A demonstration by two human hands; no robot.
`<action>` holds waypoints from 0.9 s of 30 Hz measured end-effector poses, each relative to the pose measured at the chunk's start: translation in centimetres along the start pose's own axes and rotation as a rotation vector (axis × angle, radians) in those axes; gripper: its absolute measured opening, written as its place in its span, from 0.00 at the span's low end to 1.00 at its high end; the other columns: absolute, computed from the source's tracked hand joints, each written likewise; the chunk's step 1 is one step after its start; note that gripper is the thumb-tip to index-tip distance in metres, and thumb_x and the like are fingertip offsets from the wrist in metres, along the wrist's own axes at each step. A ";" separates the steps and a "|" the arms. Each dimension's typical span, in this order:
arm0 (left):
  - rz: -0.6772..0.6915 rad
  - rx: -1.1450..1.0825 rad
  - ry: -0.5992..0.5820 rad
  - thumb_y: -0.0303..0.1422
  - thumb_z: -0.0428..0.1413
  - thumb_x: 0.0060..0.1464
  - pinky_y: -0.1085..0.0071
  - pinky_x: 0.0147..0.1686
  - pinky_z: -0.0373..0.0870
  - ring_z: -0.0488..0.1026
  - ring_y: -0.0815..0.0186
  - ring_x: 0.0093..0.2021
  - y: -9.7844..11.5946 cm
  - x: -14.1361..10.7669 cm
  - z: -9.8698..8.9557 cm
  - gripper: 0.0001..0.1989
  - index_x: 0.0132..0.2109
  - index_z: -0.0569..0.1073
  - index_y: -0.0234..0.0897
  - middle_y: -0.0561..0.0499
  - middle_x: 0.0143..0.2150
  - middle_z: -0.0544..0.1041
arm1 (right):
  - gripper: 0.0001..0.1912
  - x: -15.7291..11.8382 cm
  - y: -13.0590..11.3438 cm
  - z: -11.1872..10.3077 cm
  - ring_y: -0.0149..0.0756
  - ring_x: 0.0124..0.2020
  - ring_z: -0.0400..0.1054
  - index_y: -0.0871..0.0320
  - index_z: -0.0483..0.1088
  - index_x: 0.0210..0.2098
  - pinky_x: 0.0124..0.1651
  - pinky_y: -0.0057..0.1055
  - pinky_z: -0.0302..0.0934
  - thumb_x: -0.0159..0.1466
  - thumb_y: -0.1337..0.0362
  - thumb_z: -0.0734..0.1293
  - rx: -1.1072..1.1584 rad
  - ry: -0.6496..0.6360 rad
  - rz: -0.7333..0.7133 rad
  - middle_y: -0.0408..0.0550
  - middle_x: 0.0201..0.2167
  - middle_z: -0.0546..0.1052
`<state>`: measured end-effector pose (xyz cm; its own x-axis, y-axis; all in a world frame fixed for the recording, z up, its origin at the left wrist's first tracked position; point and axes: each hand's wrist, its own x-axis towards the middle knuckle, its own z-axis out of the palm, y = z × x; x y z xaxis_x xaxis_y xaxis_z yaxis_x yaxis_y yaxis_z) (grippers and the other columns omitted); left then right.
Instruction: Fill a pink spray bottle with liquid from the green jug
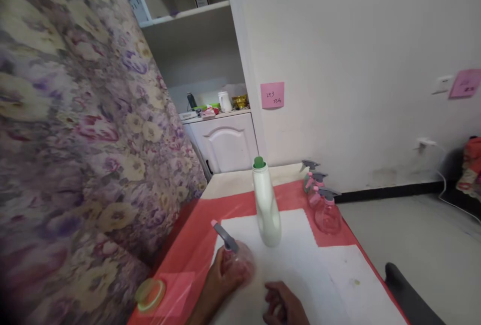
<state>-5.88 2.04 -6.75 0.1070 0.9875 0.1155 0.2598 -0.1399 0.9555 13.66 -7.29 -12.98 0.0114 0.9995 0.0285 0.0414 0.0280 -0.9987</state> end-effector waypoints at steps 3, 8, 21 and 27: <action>-0.015 -0.012 -0.107 0.26 0.62 0.33 0.63 0.53 0.70 0.75 0.54 0.52 0.3 -3.2 1.7 0.37 0.55 0.64 0.41 0.47 0.51 0.78 | 0.30 0.0 -0.2 -0.1 0.33 0.30 0.68 0.54 0.67 0.51 0.33 0.31 0.65 0.47 0.68 0.70 0.024 0.051 -0.064 0.47 0.40 0.75; -0.034 -0.140 -0.252 0.29 0.65 0.35 0.58 0.61 0.62 0.67 0.51 0.61 0.4 -3.9 1.9 0.40 0.58 0.63 0.41 0.45 0.58 0.73 | 0.35 -0.2 -1.1 -0.7 0.40 0.39 0.68 0.54 0.65 0.54 0.43 0.37 0.66 0.46 0.71 0.72 -0.051 0.100 -0.126 0.50 0.47 0.73; -0.004 -0.095 -0.315 0.35 0.66 0.41 0.54 0.68 0.52 0.58 0.52 0.67 0.8 -4.3 -0.6 0.42 0.63 0.60 0.43 0.42 0.67 0.63 | 0.41 3.1 -0.2 2.7 0.51 0.56 0.68 0.51 0.60 0.57 0.60 0.47 0.62 0.47 0.57 0.77 0.012 0.067 -0.315 0.53 0.55 0.71; 0.042 -0.081 -0.119 0.40 0.58 0.53 0.56 0.64 0.61 0.67 0.54 0.62 4.8 -4.8 1.0 0.22 0.55 0.71 0.41 0.43 0.60 0.73 | 0.41 2.4 -0.9 2.6 0.49 0.56 0.67 0.52 0.58 0.56 0.60 0.44 0.62 0.46 0.64 0.76 -0.015 0.095 -0.368 0.51 0.54 0.70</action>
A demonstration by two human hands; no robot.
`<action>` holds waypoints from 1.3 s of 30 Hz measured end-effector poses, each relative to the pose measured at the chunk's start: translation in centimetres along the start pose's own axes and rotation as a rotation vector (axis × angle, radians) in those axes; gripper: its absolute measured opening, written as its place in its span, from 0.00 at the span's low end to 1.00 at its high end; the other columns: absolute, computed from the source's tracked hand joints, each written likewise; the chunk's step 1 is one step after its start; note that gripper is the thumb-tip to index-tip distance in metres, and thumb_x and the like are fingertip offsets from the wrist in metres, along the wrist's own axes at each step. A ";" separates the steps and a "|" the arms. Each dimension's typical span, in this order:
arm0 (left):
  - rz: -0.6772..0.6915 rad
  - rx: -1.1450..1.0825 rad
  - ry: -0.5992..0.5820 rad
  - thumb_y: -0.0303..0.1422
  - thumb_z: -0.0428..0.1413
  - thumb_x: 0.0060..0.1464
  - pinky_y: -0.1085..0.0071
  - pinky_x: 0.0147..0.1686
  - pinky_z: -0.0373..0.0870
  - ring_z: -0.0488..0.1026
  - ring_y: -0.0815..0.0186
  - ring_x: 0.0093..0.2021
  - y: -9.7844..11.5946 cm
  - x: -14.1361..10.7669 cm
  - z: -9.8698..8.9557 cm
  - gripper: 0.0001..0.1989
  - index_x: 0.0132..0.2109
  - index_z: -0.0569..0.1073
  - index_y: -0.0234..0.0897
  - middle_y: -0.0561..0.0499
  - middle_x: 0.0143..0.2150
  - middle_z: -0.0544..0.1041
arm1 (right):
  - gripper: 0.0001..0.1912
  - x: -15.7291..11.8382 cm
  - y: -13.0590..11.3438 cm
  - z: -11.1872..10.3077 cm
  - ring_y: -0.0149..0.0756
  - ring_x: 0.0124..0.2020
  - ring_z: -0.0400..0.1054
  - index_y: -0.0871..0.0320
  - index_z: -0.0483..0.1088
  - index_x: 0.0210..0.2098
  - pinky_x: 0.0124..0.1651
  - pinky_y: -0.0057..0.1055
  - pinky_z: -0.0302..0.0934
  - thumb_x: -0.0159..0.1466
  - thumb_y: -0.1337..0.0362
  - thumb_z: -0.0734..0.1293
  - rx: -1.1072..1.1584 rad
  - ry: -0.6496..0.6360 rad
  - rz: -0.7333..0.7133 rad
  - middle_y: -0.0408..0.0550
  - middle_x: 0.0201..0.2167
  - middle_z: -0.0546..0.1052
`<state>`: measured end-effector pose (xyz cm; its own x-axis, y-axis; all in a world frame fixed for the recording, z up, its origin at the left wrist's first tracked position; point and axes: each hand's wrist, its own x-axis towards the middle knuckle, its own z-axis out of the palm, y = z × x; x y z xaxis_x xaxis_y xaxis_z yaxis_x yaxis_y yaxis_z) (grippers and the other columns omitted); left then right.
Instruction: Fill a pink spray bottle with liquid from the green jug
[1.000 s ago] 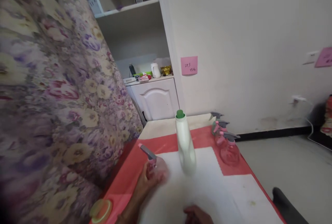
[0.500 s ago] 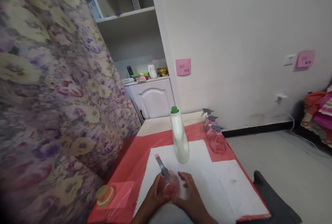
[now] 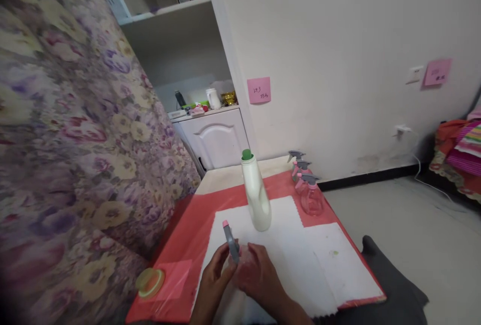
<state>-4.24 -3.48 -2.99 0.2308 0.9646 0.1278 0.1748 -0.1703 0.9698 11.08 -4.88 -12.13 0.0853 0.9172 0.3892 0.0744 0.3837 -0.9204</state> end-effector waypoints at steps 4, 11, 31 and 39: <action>0.012 -0.005 -0.038 0.42 0.56 0.55 0.54 0.63 0.61 0.69 0.53 0.60 0.7 0.7 0.8 0.21 0.54 0.72 0.40 0.42 0.59 0.74 | 0.40 0.2 -0.4 0.2 0.47 0.55 0.68 0.51 0.57 0.56 0.59 0.43 0.63 0.47 0.64 0.76 0.023 0.011 -0.014 0.52 0.55 0.70; 0.005 -0.053 -0.005 0.41 0.58 0.53 0.60 0.58 0.66 0.73 0.55 0.55 0.7 0.8 1.1 0.18 0.50 0.74 0.40 0.46 0.53 0.79 | 0.39 0.5 -0.4 0.1 0.48 0.55 0.67 0.51 0.59 0.55 0.60 0.45 0.62 0.46 0.63 0.76 0.052 0.027 -0.040 0.52 0.53 0.70; -0.059 -0.109 0.145 0.42 0.63 0.47 0.59 0.58 0.65 0.73 0.54 0.56 1.8 0.5 2.4 0.20 0.47 0.75 0.39 0.46 0.51 0.79 | 0.39 0.4 0.0 0.0 0.46 0.51 0.66 0.52 0.59 0.54 0.57 0.44 0.62 0.44 0.69 0.74 -0.050 0.054 -0.086 0.50 0.49 0.67; -0.013 -0.166 0.254 0.42 0.63 0.48 0.62 0.54 0.69 0.73 0.56 0.54 4.3 1.0 2.1 0.20 0.47 0.73 0.39 0.45 0.51 0.78 | 0.40 0.3 -0.5 0.1 0.48 0.51 0.66 0.53 0.59 0.54 0.56 0.44 0.62 0.43 0.69 0.75 -0.061 0.052 -0.068 0.51 0.49 0.68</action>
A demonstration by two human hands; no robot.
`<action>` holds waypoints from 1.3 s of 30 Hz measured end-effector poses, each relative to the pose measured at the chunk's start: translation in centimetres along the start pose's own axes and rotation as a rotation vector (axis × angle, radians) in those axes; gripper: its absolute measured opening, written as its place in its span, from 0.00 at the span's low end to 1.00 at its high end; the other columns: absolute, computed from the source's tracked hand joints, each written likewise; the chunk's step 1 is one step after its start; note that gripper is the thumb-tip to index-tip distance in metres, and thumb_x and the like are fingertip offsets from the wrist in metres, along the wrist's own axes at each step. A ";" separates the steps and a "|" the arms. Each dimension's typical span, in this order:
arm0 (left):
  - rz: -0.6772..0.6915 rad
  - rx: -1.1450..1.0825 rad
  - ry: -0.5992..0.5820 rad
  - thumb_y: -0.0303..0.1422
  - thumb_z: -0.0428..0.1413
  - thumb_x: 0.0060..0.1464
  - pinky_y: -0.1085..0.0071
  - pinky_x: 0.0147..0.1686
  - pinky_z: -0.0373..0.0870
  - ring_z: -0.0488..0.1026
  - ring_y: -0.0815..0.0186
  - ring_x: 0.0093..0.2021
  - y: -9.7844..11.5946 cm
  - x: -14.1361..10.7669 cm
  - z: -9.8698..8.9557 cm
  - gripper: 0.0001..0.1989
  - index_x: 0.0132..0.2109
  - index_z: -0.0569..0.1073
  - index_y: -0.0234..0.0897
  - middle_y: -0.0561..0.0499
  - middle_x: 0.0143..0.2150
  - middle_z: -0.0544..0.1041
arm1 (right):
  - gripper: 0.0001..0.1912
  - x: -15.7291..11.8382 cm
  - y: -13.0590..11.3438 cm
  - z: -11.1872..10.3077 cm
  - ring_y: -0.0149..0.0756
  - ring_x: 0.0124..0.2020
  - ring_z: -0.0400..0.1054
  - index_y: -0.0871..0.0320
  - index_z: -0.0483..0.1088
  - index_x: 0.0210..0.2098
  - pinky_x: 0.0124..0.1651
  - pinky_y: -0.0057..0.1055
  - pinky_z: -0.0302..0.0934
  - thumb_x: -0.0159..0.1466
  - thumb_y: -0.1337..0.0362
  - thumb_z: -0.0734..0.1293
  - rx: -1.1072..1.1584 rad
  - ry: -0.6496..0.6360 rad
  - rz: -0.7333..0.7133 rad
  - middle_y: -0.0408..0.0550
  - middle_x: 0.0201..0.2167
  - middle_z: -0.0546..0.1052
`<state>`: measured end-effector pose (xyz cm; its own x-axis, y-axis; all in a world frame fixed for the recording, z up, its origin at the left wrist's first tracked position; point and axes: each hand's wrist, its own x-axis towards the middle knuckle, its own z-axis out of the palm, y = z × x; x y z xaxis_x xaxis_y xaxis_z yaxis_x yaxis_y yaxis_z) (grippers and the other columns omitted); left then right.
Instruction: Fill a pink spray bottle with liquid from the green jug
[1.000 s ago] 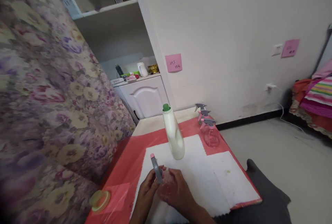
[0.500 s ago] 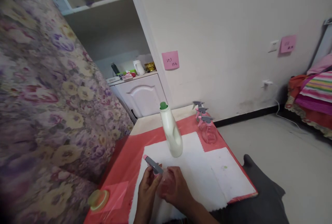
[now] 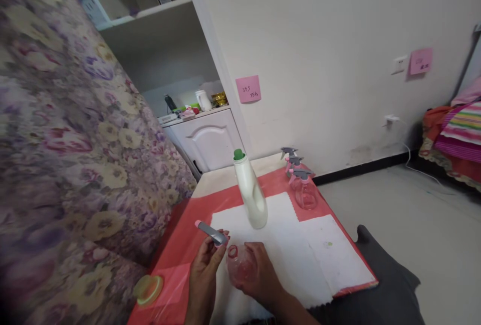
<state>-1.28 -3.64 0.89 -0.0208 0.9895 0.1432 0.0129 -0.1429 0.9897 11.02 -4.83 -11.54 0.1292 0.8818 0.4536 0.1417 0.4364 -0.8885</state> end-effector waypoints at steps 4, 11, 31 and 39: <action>0.042 -0.006 -0.033 0.42 0.62 0.50 0.62 0.53 0.70 0.74 0.57 0.52 2.3 -0.4 -0.6 0.20 0.49 0.72 0.39 0.44 0.53 0.77 | 0.40 0.0 -0.2 0.1 0.48 0.50 0.66 0.53 0.59 0.53 0.56 0.45 0.63 0.43 0.67 0.75 -0.006 0.004 0.009 0.51 0.48 0.68; 0.134 0.093 -0.010 0.44 0.62 0.49 0.64 0.45 0.74 0.76 0.56 0.48 5.7 -1.8 -0.9 0.20 0.47 0.72 0.41 0.44 0.53 0.77 | 0.40 -0.2 0.6 0.1 0.48 0.51 0.66 0.53 0.59 0.54 0.55 0.45 0.63 0.43 0.67 0.75 0.013 0.009 -0.003 0.51 0.48 0.68; 0.230 0.193 0.205 0.44 0.59 0.52 0.62 0.55 0.70 0.73 0.57 0.54 4.6 -0.8 -4.7 0.23 0.52 0.70 0.40 0.45 0.55 0.75 | 0.41 -0.6 1.0 -0.1 0.52 0.54 0.65 0.53 0.58 0.57 0.60 0.50 0.60 0.46 0.66 0.75 -0.031 -0.026 0.010 0.54 0.51 0.68; 0.399 0.579 0.198 0.35 0.54 0.53 0.57 0.55 0.67 0.72 0.54 0.53 0.2 3.2 -8.9 0.16 0.49 0.73 0.41 0.45 0.50 0.77 | 0.38 -1.0 1.2 0.0 0.51 0.54 0.65 0.51 0.58 0.56 0.58 0.49 0.62 0.48 0.68 0.73 -0.068 -0.014 0.008 0.52 0.52 0.68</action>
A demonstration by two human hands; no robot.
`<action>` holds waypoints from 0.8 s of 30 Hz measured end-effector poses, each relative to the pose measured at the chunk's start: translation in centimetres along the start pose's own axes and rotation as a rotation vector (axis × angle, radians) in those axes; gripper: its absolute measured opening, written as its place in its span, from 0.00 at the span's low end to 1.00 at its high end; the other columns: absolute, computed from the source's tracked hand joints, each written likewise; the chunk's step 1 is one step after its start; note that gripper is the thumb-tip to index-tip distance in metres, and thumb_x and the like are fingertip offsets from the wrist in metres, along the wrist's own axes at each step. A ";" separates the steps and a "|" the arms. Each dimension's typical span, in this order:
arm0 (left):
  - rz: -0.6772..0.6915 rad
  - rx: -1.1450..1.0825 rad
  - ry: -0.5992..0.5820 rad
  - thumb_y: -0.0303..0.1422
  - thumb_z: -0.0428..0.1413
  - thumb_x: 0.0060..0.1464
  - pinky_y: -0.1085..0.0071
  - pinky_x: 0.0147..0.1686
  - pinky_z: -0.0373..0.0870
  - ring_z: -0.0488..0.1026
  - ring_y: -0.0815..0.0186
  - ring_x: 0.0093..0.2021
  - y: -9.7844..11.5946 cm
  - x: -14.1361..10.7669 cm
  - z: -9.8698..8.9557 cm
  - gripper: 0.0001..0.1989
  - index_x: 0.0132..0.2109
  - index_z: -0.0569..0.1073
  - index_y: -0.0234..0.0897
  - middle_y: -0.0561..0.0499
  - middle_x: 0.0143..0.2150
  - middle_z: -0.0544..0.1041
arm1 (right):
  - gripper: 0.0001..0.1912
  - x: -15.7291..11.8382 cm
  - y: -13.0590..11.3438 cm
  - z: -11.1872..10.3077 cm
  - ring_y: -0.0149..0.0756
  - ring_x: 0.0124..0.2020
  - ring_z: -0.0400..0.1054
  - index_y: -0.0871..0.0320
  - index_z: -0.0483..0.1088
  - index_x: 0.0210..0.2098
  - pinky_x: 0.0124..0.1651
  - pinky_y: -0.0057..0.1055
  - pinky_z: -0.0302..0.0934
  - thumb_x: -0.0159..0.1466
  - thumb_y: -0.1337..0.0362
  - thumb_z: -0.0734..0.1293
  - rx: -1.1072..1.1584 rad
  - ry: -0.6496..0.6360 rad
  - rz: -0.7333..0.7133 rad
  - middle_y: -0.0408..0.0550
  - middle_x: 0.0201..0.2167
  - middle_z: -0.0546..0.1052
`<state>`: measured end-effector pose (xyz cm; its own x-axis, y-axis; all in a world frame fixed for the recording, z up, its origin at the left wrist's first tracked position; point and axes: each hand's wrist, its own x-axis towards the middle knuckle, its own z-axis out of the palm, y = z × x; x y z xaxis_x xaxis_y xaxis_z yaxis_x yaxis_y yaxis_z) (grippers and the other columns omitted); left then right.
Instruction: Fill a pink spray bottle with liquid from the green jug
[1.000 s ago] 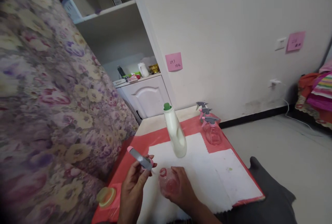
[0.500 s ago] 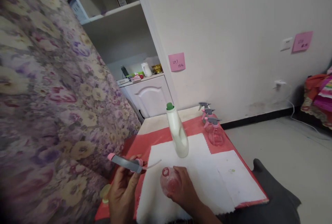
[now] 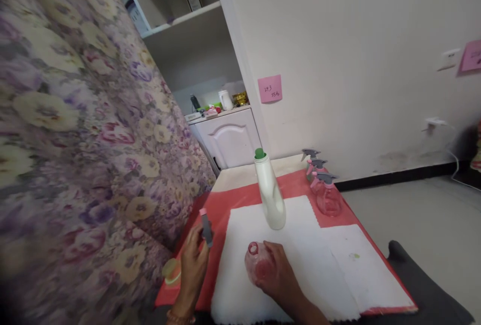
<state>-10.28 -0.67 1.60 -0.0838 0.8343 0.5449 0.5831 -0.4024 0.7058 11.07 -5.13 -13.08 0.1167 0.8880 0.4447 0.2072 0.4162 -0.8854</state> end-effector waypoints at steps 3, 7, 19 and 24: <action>0.012 0.055 -0.045 0.32 0.53 0.53 0.56 0.57 0.66 0.71 0.55 0.54 -1.6 -0.1 0.9 0.16 0.49 0.74 0.42 0.46 0.51 0.76 | 0.39 0.0 0.1 0.0 0.52 0.54 0.65 0.51 0.57 0.56 0.58 0.50 0.61 0.47 0.68 0.73 -0.012 -0.012 -0.008 0.52 0.52 0.67; 0.007 0.167 -0.116 0.30 0.49 0.55 0.55 0.57 0.66 0.71 0.55 0.54 -4.2 -0.1 2.3 0.16 0.49 0.74 0.41 0.44 0.53 0.75 | 0.38 -0.1 0.2 0.2 0.51 0.55 0.65 0.51 0.58 0.56 0.59 0.50 0.62 0.48 0.71 0.71 -0.002 -0.014 0.017 0.51 0.52 0.67; -0.026 0.356 -0.293 0.27 0.44 0.56 0.58 0.57 0.63 0.71 0.57 0.54 -9.6 -1.0 3.0 0.18 0.49 0.74 0.39 0.45 0.52 0.76 | 0.33 -0.2 0.4 0.7 0.49 0.52 0.69 0.51 0.60 0.56 0.57 0.46 0.65 0.52 0.66 0.72 0.034 0.008 0.076 0.52 0.51 0.71; -0.066 0.426 -0.310 0.26 0.44 0.54 0.57 0.59 0.63 0.70 0.57 0.56 -11.3 -2.1 3.4 0.20 0.50 0.74 0.37 0.44 0.54 0.75 | 0.29 -0.3 -0.4 1.1 0.47 0.50 0.71 0.53 0.63 0.53 0.54 0.42 0.67 0.53 0.61 0.70 0.030 0.097 0.119 0.51 0.49 0.72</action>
<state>-13.97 3.39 -9.10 0.0740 0.9508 0.3009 0.8667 -0.2106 0.4522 9.87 -5.31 -12.98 0.2318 0.9090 0.3463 0.1572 0.3163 -0.9355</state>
